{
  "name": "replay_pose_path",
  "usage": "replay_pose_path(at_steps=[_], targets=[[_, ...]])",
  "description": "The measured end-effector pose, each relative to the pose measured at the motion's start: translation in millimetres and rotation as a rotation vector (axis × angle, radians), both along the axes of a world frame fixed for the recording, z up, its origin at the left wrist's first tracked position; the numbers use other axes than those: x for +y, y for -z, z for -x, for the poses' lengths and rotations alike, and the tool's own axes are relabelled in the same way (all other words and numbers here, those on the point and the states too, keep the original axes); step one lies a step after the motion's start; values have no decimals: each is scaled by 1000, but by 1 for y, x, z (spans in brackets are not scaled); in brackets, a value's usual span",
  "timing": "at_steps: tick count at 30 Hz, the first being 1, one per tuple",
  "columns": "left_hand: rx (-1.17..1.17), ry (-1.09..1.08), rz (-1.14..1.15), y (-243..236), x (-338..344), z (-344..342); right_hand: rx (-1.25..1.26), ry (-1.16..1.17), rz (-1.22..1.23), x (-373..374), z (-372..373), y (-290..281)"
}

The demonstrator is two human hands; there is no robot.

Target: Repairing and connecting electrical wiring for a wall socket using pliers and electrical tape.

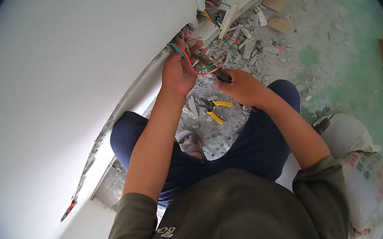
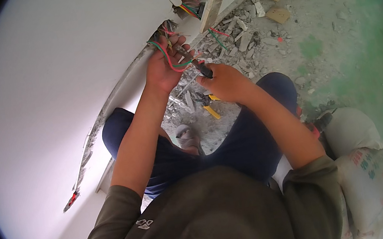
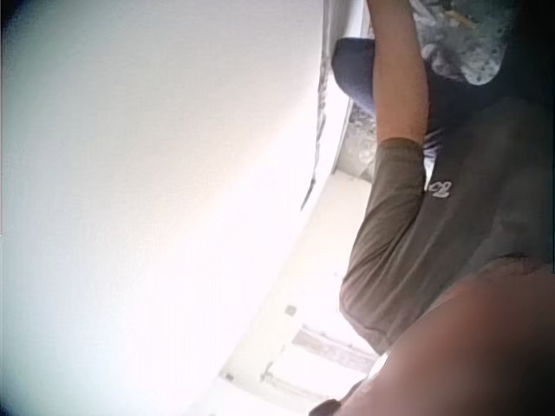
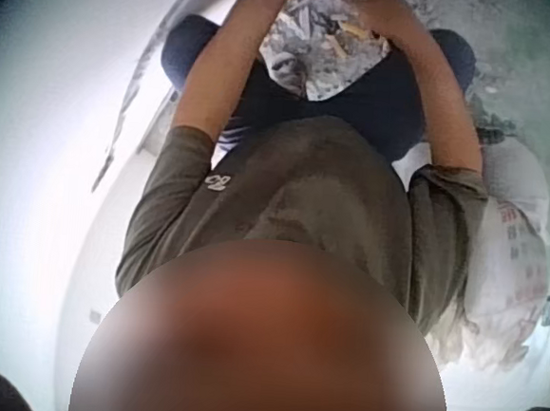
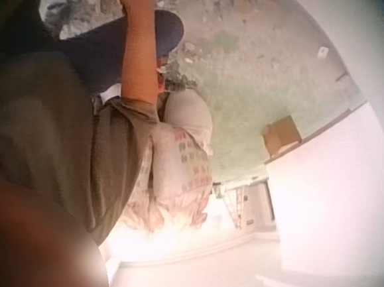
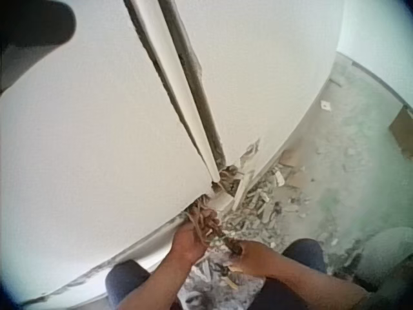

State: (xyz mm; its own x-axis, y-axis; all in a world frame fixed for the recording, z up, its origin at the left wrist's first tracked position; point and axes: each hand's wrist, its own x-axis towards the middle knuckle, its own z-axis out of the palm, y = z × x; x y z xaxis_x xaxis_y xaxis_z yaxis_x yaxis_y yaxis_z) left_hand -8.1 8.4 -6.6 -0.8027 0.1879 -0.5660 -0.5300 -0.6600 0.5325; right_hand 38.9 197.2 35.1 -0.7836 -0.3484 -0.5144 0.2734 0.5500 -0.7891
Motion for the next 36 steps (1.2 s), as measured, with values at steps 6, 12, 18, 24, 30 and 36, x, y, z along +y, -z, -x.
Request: replay_pose_path(at_steps=[6, 12, 18, 24, 30, 36], targets=[[67, -23, 52, 10, 3, -2, -26, -156, -170, 3, 12, -17], [119, -33, -18, 11, 4, -4, 118, -229, -392, -10, 16, -30], [93, -43, -111, 11, 3, -3, 150, -281, -464, -19, 18, -38], [62, -35, -153, 12, 2, -2, 97, -163, -425, -26, 12, -33], [65, -56, -150, 15, -2, -2, 116, -30, -323, -25, 5, -12], [27, -56, -33, 6, 4, 2, 322, -70, -253, 5, 15, 26]])
